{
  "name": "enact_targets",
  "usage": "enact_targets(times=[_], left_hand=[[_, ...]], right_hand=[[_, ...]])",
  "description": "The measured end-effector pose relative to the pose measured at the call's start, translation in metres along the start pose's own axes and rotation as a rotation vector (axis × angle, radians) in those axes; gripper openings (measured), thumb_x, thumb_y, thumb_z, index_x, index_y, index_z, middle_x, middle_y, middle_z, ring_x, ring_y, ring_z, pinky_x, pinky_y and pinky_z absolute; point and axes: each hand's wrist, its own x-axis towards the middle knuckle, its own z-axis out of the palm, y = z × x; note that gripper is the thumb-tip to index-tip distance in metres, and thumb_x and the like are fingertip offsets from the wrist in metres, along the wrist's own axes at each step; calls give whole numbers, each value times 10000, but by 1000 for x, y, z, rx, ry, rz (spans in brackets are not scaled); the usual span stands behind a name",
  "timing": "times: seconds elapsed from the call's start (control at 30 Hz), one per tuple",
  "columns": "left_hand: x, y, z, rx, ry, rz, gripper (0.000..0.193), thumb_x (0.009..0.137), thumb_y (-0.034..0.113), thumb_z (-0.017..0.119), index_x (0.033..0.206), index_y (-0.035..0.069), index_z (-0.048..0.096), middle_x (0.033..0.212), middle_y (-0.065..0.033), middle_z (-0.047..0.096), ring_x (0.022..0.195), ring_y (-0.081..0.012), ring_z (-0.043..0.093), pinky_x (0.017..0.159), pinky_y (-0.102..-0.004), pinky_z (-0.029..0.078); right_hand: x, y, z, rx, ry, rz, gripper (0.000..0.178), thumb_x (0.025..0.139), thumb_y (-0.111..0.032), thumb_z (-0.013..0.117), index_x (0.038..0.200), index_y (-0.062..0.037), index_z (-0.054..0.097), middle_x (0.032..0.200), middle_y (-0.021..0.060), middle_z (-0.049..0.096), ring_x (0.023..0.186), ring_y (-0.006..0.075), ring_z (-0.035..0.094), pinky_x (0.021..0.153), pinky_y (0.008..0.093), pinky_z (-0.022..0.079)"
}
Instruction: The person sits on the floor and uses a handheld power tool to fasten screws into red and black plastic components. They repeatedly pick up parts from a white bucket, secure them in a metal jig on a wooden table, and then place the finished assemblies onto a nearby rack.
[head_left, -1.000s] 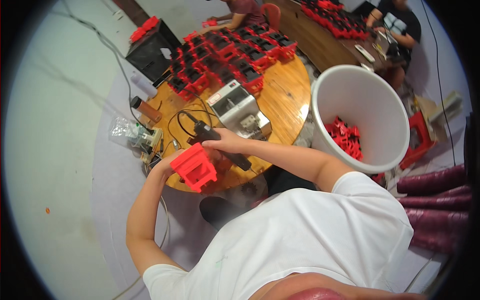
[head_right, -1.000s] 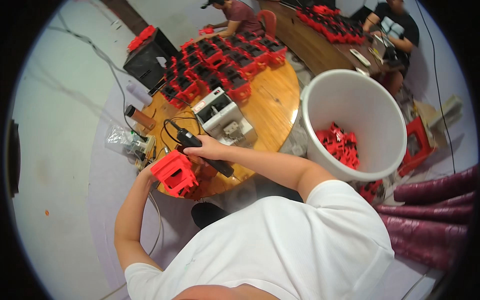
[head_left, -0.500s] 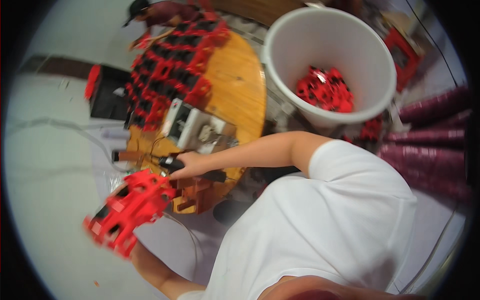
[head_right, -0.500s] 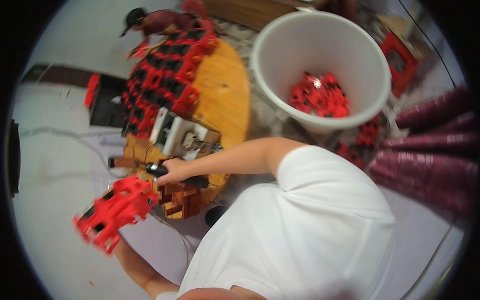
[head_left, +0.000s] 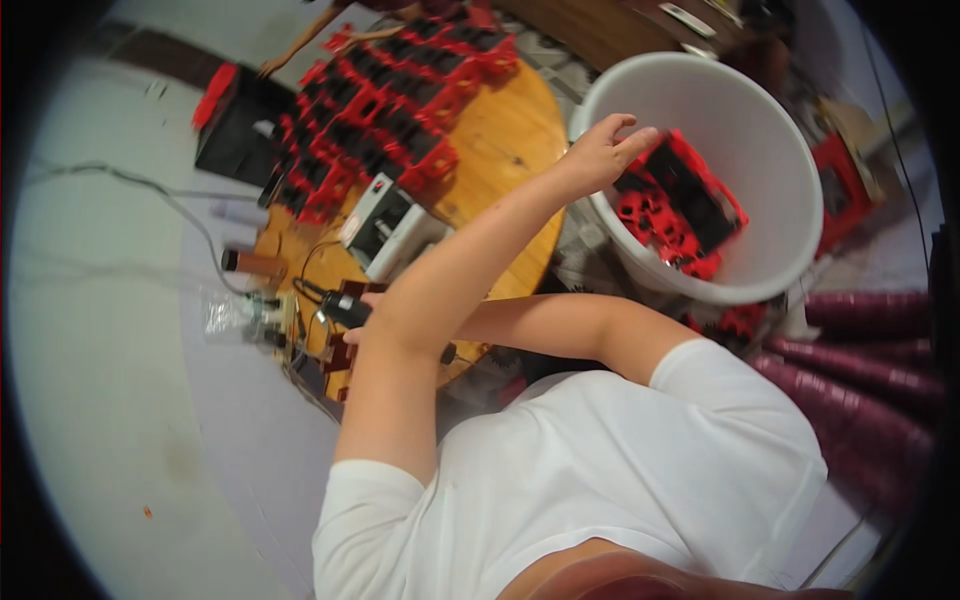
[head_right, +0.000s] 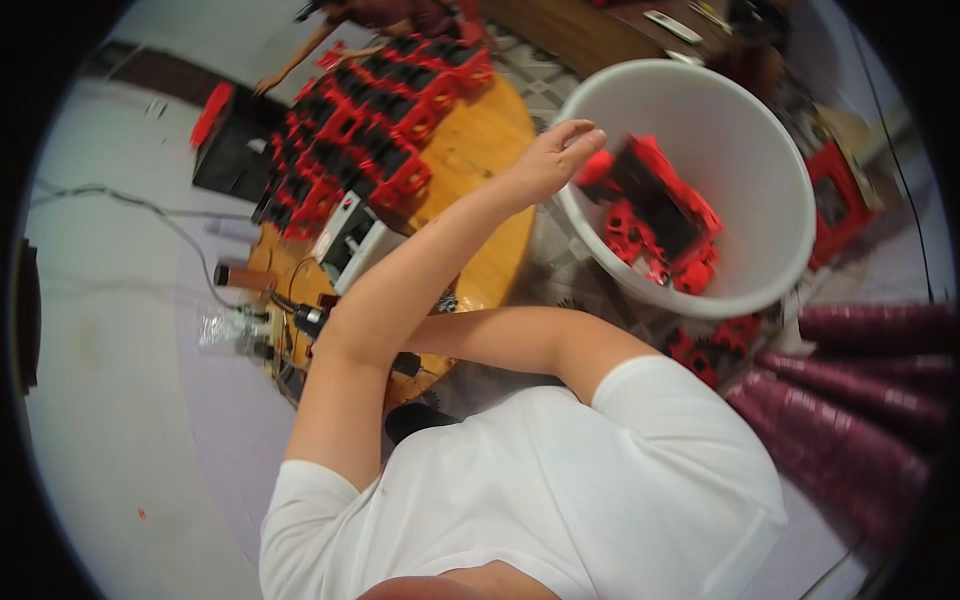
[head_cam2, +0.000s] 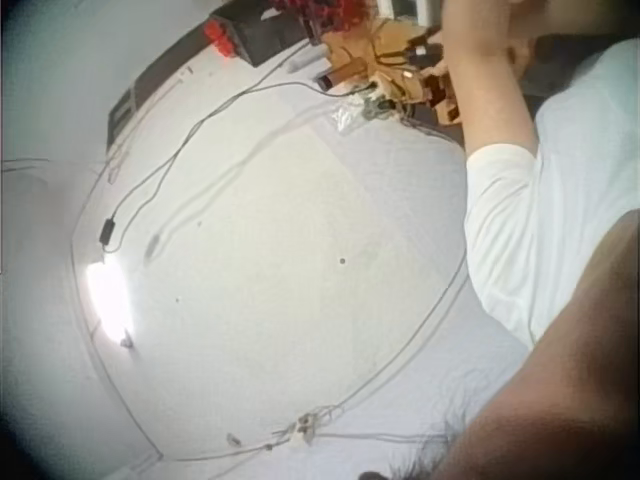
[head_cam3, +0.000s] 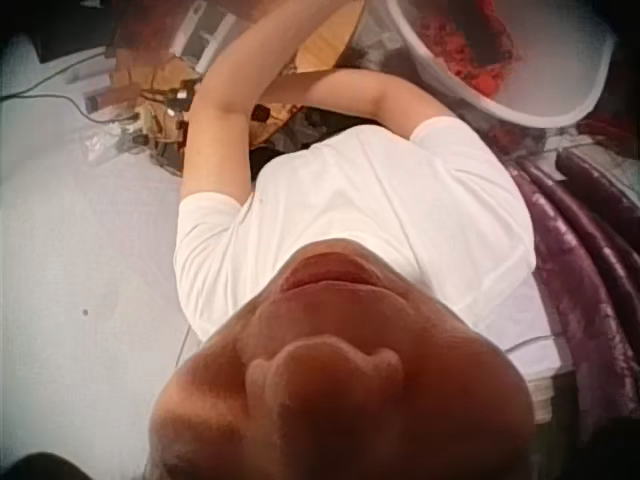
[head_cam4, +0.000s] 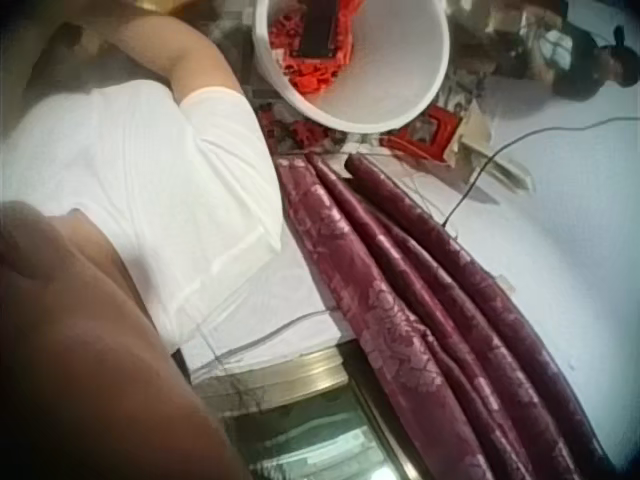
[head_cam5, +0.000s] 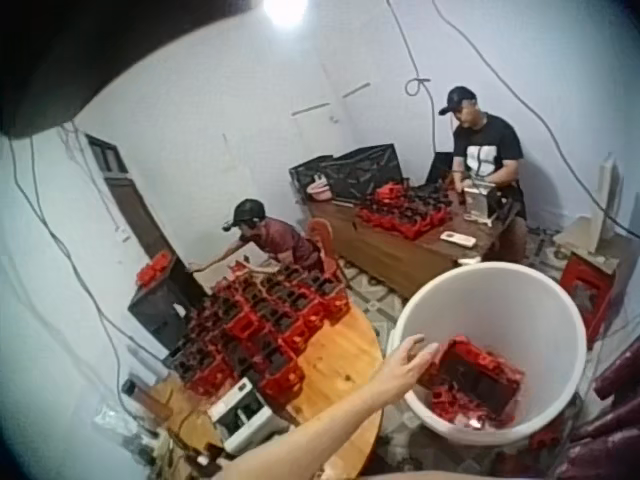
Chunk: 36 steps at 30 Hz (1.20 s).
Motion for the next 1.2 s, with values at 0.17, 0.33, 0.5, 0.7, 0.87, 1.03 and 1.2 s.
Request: enact_targets(times=[0.17, 0.33, 0.5, 0.7, 0.87, 1.03, 1.2], left_hand=[[13, -31, -145, 624, 250, 149, 534, 816, 348, 720, 1215, 24, 575, 1267, -206, 570, 1185, -367, 530, 1038, -410, 405], [-13, -97, -293, 1362, 668, -241, 641, 765, 428, 757, 1292, 129, 548, 1487, -147, 373, 1366, -427, 317, 1053, -593, 342], [-25, -139, -325, 1470, 450, -408, 718, 725, 498, 779, 1301, 141, 542, 1501, -133, 360, 1412, -422, 256, 1074, -611, 306], [-45, -153, -341, 1502, 432, -178, 550, 754, 347, 787, 1144, 30, 562, 1262, -153, 521, 1311, -408, 397, 995, -525, 419], [-46, -153, -332, 1373, 504, -241, 599, 739, 386, 796, 1154, 47, 529, 1201, -142, 541, 1254, -402, 451, 946, -494, 474], [-52, -161, -337, 1361, 536, -163, 604, 698, 343, 813, 1168, 84, 536, 1264, -152, 530, 1301, -375, 422, 968, -525, 440], [-90, -117, -371, 1431, 576, 179, 566, 713, 353, 786, 1115, 32, 550, 1348, -198, 516, 1271, -376, 470, 1003, -460, 440]], right_hand=[[11, -14, -2, -57, 5, 14, 730, 749, -517, 767, 1189, 20, 544, 802, 154, 664, 531, 209, 633, 530, 336, 545], [6, -15, 11, -59, -26, -92, 625, 777, -477, 749, 1066, 41, 553, 816, 171, 660, 547, 229, 650, 513, 346, 540], [10, -6, 10, -164, 17, -214, 662, 777, -473, 741, 1150, 42, 558, 909, 217, 678, 793, 308, 685, 734, 393, 538], [14, -3, 10, -151, 40, -263, 682, 753, -463, 753, 1169, 43, 562, 948, 227, 680, 867, 336, 683, 799, 390, 528], [16, -6, 11, -137, 67, -264, 655, 765, -474, 756, 1092, 59, 562, 926, 236, 669, 834, 334, 678, 782, 396, 529], [0, -25, 8, -153, 7, -116, 599, 771, -453, 765, 1066, 37, 588, 932, 217, 668, 847, 332, 663, 771, 397, 519], [3, -22, 2, -48, -31, -150, 487, 820, -347, 766, 1073, 11, 555, 756, 79, 622, 601, 128, 599, 517, 287, 490]])
